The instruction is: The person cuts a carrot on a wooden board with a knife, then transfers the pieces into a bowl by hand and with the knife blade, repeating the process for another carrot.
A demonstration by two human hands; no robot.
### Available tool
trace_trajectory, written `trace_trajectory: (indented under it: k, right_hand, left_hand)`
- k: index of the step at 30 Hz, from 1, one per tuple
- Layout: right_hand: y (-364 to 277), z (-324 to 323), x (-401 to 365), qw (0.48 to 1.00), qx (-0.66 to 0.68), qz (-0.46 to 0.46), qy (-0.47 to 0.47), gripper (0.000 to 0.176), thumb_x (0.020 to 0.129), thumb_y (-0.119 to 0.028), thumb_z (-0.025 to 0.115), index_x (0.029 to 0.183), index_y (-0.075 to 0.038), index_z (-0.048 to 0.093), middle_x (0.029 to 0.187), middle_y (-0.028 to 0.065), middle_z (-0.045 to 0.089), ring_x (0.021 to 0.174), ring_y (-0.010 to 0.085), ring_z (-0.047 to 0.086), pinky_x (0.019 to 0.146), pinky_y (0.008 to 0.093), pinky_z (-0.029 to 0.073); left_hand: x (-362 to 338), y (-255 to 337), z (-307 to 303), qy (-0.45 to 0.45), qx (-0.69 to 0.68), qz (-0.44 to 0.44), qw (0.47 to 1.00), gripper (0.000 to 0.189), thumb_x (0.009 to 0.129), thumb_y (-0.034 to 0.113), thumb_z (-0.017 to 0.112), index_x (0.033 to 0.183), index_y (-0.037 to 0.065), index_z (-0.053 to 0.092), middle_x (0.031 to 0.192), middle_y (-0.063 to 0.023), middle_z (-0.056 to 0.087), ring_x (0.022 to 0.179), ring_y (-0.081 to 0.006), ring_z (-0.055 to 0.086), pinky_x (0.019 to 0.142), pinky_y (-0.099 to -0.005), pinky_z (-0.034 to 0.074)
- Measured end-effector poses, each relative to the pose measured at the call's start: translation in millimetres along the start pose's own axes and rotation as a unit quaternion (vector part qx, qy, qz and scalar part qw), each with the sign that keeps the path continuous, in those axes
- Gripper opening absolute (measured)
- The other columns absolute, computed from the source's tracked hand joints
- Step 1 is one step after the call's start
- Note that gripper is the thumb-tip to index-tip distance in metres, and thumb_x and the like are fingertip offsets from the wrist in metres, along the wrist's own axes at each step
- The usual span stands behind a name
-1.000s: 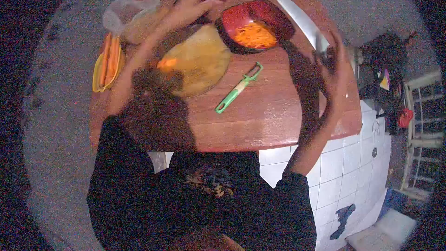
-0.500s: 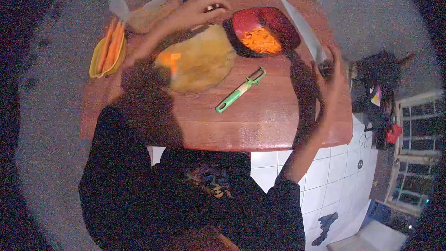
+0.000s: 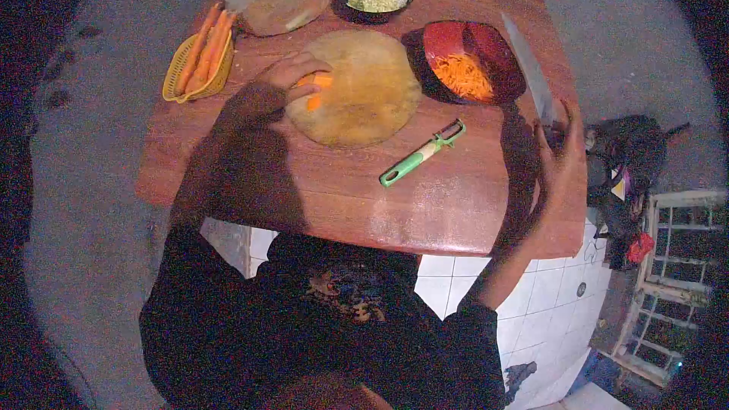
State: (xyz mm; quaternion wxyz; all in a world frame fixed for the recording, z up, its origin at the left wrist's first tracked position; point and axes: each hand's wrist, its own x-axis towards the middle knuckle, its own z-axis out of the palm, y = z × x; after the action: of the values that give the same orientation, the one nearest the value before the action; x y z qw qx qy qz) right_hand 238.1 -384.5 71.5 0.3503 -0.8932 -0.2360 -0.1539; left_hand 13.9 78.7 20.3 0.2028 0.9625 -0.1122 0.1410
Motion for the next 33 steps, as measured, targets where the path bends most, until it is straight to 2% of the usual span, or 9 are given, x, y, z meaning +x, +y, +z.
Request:
trace_trajectory:
  k: [8,10,13,21,24,26,27,29,33]
  right_hand:
    - [18.4,6.6,3.5,0.997,-0.017,-0.068,0.037,0.06,0.086,-0.011,0.078,0.141,-0.013,0.053,0.116,0.0095,0.064,0.099,0.0206,0.061,0.089,0.0336,0.05]
    - [13.4,10.8,2.3,0.986,-0.001,-0.143,0.089,0.06,0.086,-0.011,0.078,0.141,-0.014,0.054,0.114,0.009,0.064,0.1,0.0188,0.06,0.088,0.0338,0.05]
    - [2.1,3.3,-2.4,0.999,0.01,-0.028,0.044,0.059,0.087,-0.009,0.077,0.141,-0.015,0.053,0.106,0.0088,0.064,0.098,0.0163,0.059,0.085,0.0323,0.05]
    - [15.9,8.6,1.1,0.998,0.028,-0.05,0.037,0.052,0.092,-0.009,0.072,0.14,-0.011,0.052,0.091,0.0043,0.063,0.079,0.0098,0.056,0.072,0.0255,0.048]
    - [14.0,13.5,3.4,0.993,0.036,-0.082,0.071,0.048,0.096,-0.009,0.069,0.139,-0.008,0.05,0.088,0.0043,0.064,0.072,0.0075,0.056,0.065,0.0235,0.047]
    - [-9.4,13.5,2.1,0.989,0.031,-0.104,0.097,0.045,0.098,-0.009,0.066,0.139,-0.006,0.05,0.087,0.0049,0.065,0.069,0.0068,0.057,0.062,0.0226,0.047]
    - [-40.4,10.1,-4.9,0.984,0.144,-0.055,0.086,0.042,0.1,-0.01,0.062,0.139,-0.006,0.048,0.089,0.0073,0.066,0.066,0.0075,0.057,0.058,0.0229,0.048]
    - [-84.2,12.3,-19.1,0.964,0.254,-0.004,0.073,0.04,0.102,-0.012,0.059,0.14,-0.006,0.047,0.09,0.0097,0.067,0.063,0.0082,0.058,0.053,0.0232,0.049]
    - [-139.3,28.3,-51.4,0.919,0.386,0.072,-0.011,0.038,0.104,-0.013,0.053,0.141,-0.006,0.043,0.105,0.0107,0.063,0.066,0.0107,0.059,0.052,0.0257,0.05]
  left_hand:
    - [38.3,8.4,3.9,-0.034,-0.075,-0.046,0.996,0.029,0.085,0.017,0.074,0.109,0.004,0.067,0.09,-0.0102,0.066,0.084,-0.0257,0.064,0.075,-0.0375,0.052]
    - [43.2,26.4,11.4,-0.003,-0.131,-0.088,0.987,0.023,0.086,0.018,0.074,0.102,0.003,0.068,0.083,-0.0097,0.066,0.078,-0.0253,0.063,0.071,-0.0379,0.051]
    - [40.8,39.7,28.9,0.016,-0.193,-0.155,0.969,0.021,0.088,0.022,0.074,0.091,0.002,0.068,0.075,-0.0103,0.065,0.067,-0.0252,0.062,0.065,-0.039,0.05]
    - [41.0,38.5,29.1,-0.073,-0.098,-0.192,0.974,0.04,0.091,0.039,0.07,0.074,0.004,0.061,0.068,-0.0149,0.061,0.063,-0.029,0.061,0.061,-0.043,0.047]
    - [47.2,40.3,16.9,-0.102,-0.001,-0.155,0.983,0.035,0.093,0.033,0.067,0.075,0.004,0.058,0.07,-0.0144,0.061,0.066,-0.0302,0.063,0.061,-0.0446,0.047]
    - [50.7,42.2,5.4,-0.071,-0.013,-0.136,0.988,0.02,0.094,0.024,0.064,0.095,0.005,0.062,0.087,-0.0153,0.063,0.079,-0.0311,0.065,0.069,-0.0443,0.05]
    - [50.1,35.7,9.2,-0.071,-0.013,-0.134,0.988,0.02,0.094,0.024,0.064,0.095,0.005,0.062,0.087,-0.0153,0.063,0.079,-0.0311,0.065,0.069,-0.0443,0.05]
    - [48.0,19.9,21.3,0.03,-0.073,0.03,0.996,0.03,0.093,0.017,0.063,0.12,0.007,0.056,0.103,-0.0165,0.06,0.094,-0.0327,0.063,0.083,-0.0428,0.05]
    - [44.6,25.7,25.4,-0.026,-0.061,0.018,0.998,0.044,0.091,0.014,0.064,0.132,0.008,0.05,0.11,-0.0169,0.057,0.102,-0.0349,0.059,0.092,-0.0422,0.048]
